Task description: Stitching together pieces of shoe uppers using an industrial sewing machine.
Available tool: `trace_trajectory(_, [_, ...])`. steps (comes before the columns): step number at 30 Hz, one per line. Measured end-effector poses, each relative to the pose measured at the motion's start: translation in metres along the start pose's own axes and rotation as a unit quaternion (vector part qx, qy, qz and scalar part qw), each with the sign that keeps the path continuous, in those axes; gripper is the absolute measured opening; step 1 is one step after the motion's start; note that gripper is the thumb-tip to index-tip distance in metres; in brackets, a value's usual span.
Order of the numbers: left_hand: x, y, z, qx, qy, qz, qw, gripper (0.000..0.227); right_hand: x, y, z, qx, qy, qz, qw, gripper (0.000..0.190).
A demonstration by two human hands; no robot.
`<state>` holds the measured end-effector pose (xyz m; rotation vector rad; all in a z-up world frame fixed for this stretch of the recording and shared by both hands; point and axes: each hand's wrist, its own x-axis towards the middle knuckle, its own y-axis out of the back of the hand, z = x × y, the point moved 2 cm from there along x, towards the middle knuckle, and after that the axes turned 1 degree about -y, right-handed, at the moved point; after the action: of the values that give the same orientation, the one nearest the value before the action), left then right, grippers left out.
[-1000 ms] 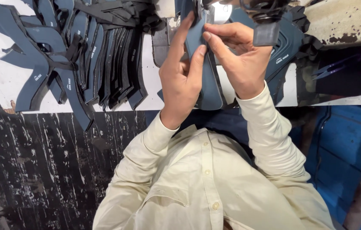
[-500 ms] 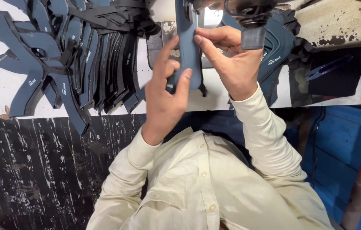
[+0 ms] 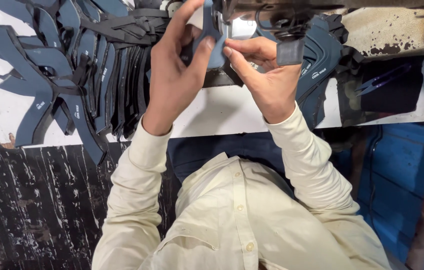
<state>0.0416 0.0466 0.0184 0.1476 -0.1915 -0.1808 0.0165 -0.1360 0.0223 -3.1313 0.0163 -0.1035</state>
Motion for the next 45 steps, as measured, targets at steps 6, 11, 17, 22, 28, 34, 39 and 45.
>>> trace_trajectory(6, [0.028,-0.002,-0.011,-0.012,-0.019,0.01,1.0,0.043,0.004,-0.001,-0.003,0.024,-0.007,0.001,1.0,0.013])
trace_trajectory(11, [0.038,0.0,-0.009,-0.068,-0.002,0.002,0.998,0.031,0.004,0.007,-0.005,0.032,-0.088,0.021,0.995,0.014])
trace_trajectory(17, [0.019,-0.015,-0.003,-0.181,0.062,-0.021,0.981,0.024,-0.009,0.058,0.004,-0.126,0.045,0.073,0.988,0.013])
trace_trajectory(22, [0.0,-0.026,-0.005,-0.069,0.018,0.056,0.996,0.022,-0.039,0.12,-0.016,-0.285,0.193,0.161,0.925,0.019])
trace_trajectory(28, [0.011,-0.03,-0.005,-0.121,0.006,0.071,0.99,0.019,-0.088,0.235,0.031,-0.284,0.214,0.161,0.92,0.023])
trace_trajectory(34, [0.022,-0.028,-0.021,-0.079,0.071,0.094,0.99,0.011,-0.116,0.295,0.064,-0.277,0.226,0.162,0.92,0.028])
trace_trajectory(39, [0.009,-0.023,-0.011,-0.122,0.002,0.057,0.991,0.021,-0.116,0.31,0.086,-0.271,0.244,0.164,0.916,0.032])
trace_trajectory(45, [0.024,-0.001,-0.028,-0.135,-0.027,-0.029,0.99,0.027,-0.116,0.301,0.09,-0.268,0.256,0.171,0.913,0.038])
